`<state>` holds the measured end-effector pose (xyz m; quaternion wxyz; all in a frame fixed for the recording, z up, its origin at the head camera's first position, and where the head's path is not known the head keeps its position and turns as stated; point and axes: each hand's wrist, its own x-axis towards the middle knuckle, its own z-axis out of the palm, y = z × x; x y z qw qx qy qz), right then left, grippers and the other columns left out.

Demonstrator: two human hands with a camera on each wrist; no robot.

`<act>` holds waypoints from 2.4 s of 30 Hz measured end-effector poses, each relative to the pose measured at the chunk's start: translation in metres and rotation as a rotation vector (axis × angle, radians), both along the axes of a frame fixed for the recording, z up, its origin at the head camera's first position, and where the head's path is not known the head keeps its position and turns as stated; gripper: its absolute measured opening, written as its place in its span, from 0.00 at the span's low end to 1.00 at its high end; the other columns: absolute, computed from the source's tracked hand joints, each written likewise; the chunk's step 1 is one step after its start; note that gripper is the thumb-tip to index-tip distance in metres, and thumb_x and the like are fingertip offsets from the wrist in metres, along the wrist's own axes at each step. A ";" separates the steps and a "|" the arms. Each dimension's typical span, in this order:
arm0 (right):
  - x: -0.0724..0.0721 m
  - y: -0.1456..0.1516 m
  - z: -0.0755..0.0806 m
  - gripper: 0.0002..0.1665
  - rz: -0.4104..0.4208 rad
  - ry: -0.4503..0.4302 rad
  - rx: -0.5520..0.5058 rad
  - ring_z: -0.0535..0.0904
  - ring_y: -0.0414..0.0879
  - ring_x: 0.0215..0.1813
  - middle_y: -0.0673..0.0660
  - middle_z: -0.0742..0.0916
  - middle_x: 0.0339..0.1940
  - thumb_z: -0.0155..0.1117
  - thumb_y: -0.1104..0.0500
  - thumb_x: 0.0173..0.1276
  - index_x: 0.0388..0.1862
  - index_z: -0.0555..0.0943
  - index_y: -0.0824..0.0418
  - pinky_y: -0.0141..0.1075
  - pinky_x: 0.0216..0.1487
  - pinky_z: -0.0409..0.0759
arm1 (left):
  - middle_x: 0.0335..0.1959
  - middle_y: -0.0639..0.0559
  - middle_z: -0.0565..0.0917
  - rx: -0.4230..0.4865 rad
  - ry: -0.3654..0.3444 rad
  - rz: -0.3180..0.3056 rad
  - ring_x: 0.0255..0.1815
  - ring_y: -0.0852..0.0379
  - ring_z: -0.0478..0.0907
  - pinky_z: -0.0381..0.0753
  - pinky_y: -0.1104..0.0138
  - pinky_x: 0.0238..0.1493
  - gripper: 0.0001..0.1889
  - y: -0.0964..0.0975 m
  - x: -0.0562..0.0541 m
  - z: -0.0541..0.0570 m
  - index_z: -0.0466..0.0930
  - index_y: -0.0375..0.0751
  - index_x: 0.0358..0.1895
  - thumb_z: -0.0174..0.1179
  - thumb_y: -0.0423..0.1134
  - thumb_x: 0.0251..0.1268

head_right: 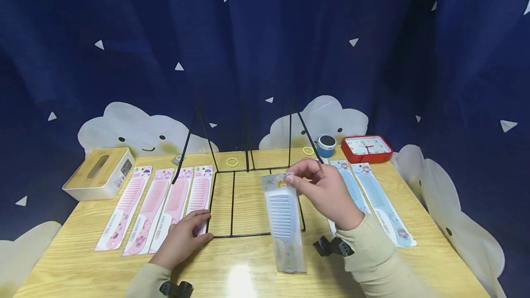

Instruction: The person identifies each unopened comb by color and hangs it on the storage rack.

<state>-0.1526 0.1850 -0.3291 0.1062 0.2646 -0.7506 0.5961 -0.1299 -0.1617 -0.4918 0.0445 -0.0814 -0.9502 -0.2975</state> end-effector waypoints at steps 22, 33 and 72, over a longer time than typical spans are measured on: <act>-0.017 -0.060 0.021 0.05 -0.008 -0.082 -0.105 0.81 0.45 0.32 0.57 0.85 0.33 0.66 0.67 0.69 0.40 0.82 0.69 0.39 0.35 0.85 | 0.63 0.54 0.80 0.003 -0.012 -0.004 0.63 0.48 0.78 0.68 0.48 0.51 0.26 0.000 0.000 0.002 0.83 0.42 0.59 0.75 0.44 0.55; -0.098 -0.081 0.030 0.09 -0.048 -0.198 -0.123 0.80 0.44 0.37 0.55 0.84 0.36 0.64 0.62 0.73 0.46 0.82 0.67 0.36 0.39 0.83 | 0.63 0.53 0.80 -0.002 0.004 -0.002 0.63 0.47 0.77 0.68 0.46 0.53 0.27 -0.001 0.001 0.000 0.83 0.40 0.58 0.75 0.44 0.54; -0.178 0.085 -0.122 0.30 -0.464 -0.450 0.391 0.77 0.54 0.55 0.70 0.82 0.57 0.71 0.57 0.65 0.62 0.75 0.71 0.40 0.50 0.75 | 0.63 0.52 0.80 -0.018 0.028 -0.023 0.62 0.48 0.78 0.69 0.51 0.49 0.28 -0.004 -0.001 0.003 0.83 0.39 0.58 0.75 0.45 0.54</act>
